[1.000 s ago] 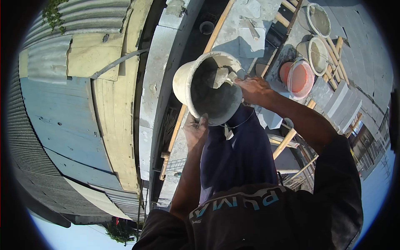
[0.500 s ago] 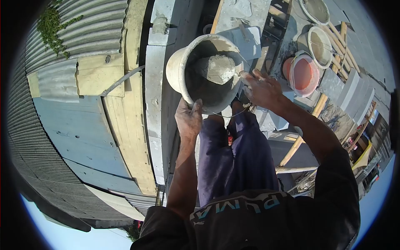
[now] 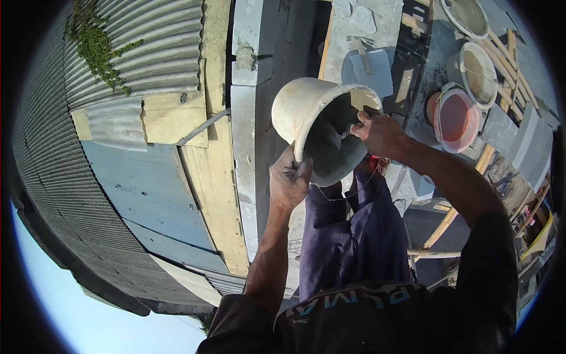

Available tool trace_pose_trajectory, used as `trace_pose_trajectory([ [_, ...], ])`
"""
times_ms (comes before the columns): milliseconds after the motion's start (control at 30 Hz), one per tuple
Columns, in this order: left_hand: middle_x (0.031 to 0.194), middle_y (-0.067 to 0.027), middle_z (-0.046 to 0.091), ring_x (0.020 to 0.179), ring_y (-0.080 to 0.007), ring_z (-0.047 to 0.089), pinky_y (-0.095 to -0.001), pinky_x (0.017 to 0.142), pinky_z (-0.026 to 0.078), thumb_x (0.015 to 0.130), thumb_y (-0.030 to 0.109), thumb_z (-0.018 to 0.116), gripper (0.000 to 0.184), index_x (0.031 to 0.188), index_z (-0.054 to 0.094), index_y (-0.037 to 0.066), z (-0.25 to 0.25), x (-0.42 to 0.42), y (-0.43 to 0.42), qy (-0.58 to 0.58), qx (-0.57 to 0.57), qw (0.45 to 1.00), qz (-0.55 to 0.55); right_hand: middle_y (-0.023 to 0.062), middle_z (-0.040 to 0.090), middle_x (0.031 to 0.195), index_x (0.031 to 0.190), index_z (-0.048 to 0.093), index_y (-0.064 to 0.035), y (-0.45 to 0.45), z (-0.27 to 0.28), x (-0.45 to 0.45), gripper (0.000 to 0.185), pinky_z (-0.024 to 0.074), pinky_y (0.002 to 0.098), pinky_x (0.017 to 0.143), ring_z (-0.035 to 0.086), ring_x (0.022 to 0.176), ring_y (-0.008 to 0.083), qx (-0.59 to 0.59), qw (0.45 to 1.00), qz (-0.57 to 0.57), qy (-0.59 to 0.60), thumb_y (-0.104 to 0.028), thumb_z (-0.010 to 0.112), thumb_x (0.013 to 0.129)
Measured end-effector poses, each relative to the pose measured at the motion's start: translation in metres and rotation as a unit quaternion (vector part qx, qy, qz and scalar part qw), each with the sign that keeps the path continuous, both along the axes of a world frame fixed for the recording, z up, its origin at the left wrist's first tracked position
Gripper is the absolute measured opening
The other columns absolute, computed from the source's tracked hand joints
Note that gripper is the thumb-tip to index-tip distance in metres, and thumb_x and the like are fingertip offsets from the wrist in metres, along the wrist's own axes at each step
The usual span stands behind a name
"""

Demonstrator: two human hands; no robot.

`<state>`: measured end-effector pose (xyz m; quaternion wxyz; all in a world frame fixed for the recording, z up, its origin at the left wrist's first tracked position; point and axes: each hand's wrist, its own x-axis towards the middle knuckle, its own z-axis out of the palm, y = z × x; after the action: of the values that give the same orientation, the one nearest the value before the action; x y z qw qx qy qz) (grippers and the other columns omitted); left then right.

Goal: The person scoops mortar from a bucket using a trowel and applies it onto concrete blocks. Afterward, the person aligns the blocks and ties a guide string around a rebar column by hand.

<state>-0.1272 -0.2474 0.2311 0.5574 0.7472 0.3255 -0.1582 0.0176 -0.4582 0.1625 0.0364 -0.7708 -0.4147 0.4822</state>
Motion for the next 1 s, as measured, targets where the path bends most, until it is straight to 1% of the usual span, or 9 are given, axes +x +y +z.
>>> trace_pose_trajectory([
  [33, 0.071, 0.0049, 0.05, 0.069, -0.0044, 0.043, -0.0237, 0.061, 0.038, 0.088, 0.004, 0.064, 0.009, 0.085, 0.056, 0.005, -0.001, -0.001, 0.001, 0.003, -0.031, 0.999, 0.007, 0.0232, 0.054, 0.129, 0.128, 0.058, -0.0175, -0.008, -0.004, -0.005, 0.051, 0.0529, 0.0441, 0.09, 0.067, 0.101, 0.0376, 0.031, 0.998, -0.041, 0.04, -0.006, 0.055, 0.078],
  [133, 0.074, 0.0057, 0.049, 0.07, -0.0047, 0.043, -0.0229, 0.062, 0.037, 0.088, 0.004, 0.064, 0.009, 0.085, 0.056, 0.006, -0.009, -0.007, 0.001, 0.014, -0.055, 0.998, 0.005, 0.0228, 0.055, 0.128, 0.129, 0.057, -0.0181, -0.012, -0.019, -0.028, 0.054, 0.052, 0.0442, 0.091, 0.066, 0.101, 0.0378, 0.052, 0.989, -0.107, 0.088, -0.008, 0.057, 0.076],
  [233, 0.081, 0.0042, 0.057, 0.073, -0.0051, 0.05, -0.0234, 0.065, 0.042, 0.089, 0.005, 0.064, 0.005, 0.092, 0.06, 0.005, -0.017, -0.011, 0.005, 0.084, -0.058, 0.995, 0.014, 0.0204, 0.056, 0.128, 0.136, 0.052, -0.0173, -0.024, -0.034, -0.043, 0.059, 0.0511, 0.0445, 0.093, 0.064, 0.106, 0.035, 0.05, 0.97, -0.18, 0.158, -0.015, 0.058, 0.077],
  [367, 0.086, 0.0, 0.063, 0.075, -0.0053, 0.056, -0.0225, 0.062, 0.048, 0.092, 0.008, 0.063, 0.017, 0.108, 0.061, 0.001, -0.05, -0.029, 0.008, 0.061, -0.162, 0.974, 0.143, 0.0185, 0.057, 0.125, 0.139, 0.049, -0.0184, -0.04, -0.061, -0.057, 0.061, 0.0515, 0.0445, 0.092, 0.063, 0.108, 0.0338, 0.109, 0.936, -0.288, 0.173, -0.02, 0.06, 0.08],
  [500, 0.101, -0.0082, 0.067, 0.085, -0.0166, 0.066, -0.0326, 0.075, 0.06, 0.088, 0.007, 0.065, 0.027, 0.113, 0.059, 0.002, -0.085, -0.04, 0.006, 0.071, -0.227, 0.94, 0.246, 0.013, 0.059, 0.114, 0.135, 0.052, -0.0179, -0.055, -0.056, -0.043, 0.055, 0.0549, 0.0421, 0.085, 0.065, 0.098, 0.0317, 0.173, 0.954, -0.239, -0.047, -0.023, 0.063, 0.082],
  [567, 0.1, -0.0077, 0.067, 0.09, -0.0179, 0.067, -0.0353, 0.077, 0.061, 0.085, 0.012, 0.069, 0.032, 0.115, 0.058, 0.004, -0.106, -0.047, 0.001, 0.041, -0.249, 0.926, 0.282, 0.0116, 0.059, 0.112, 0.132, 0.053, -0.0169, -0.064, -0.046, -0.036, 0.052, 0.0559, 0.0412, 0.082, 0.066, 0.095, 0.0313, 0.16, 0.955, -0.243, -0.051, -0.023, 0.064, 0.081],
  [667, 0.101, -0.0085, 0.067, 0.089, -0.019, 0.067, -0.036, 0.078, 0.06, 0.083, 0.012, 0.07, 0.035, 0.114, 0.058, 0.004, -0.143, -0.072, 0.008, 0.111, -0.24, 0.917, 0.299, 0.0105, 0.057, 0.109, 0.125, 0.055, -0.0134, -0.075, -0.045, -0.049, 0.049, 0.0565, 0.0426, 0.079, 0.066, 0.092, 0.0321, 0.132, 0.944, -0.288, -0.089, -0.023, 0.065, 0.078],
  [833, 0.101, -0.0087, 0.067, 0.088, -0.0204, 0.067, -0.0351, 0.077, 0.06, 0.081, 0.011, 0.068, 0.036, 0.114, 0.058, 0.004, -0.215, -0.114, 0.033, 0.121, -0.296, 0.917, 0.24, 0.0137, 0.055, 0.108, 0.124, 0.052, -0.0091, -0.083, -0.073, -0.092, 0.05, 0.0511, 0.0485, 0.088, 0.062, 0.1, 0.0388, 0.049, 0.926, -0.368, -0.069, -0.023, 0.065, 0.077],
  [1000, 0.106, -0.0106, 0.067, 0.095, -0.0206, 0.065, -0.036, 0.086, 0.053, 0.08, 0.01, 0.068, 0.039, 0.117, 0.059, -0.001, -0.298, -0.147, 0.045, 0.156, -0.325, 0.923, 0.136, 0.0211, 0.056, 0.114, 0.125, 0.047, -0.0066, -0.058, -0.125, -0.136, 0.052, 0.0471, 0.0476, 0.092, 0.06, 0.105, 0.0421, 0.146, 0.872, -0.464, -0.051, -0.02, 0.066, 0.079],
])
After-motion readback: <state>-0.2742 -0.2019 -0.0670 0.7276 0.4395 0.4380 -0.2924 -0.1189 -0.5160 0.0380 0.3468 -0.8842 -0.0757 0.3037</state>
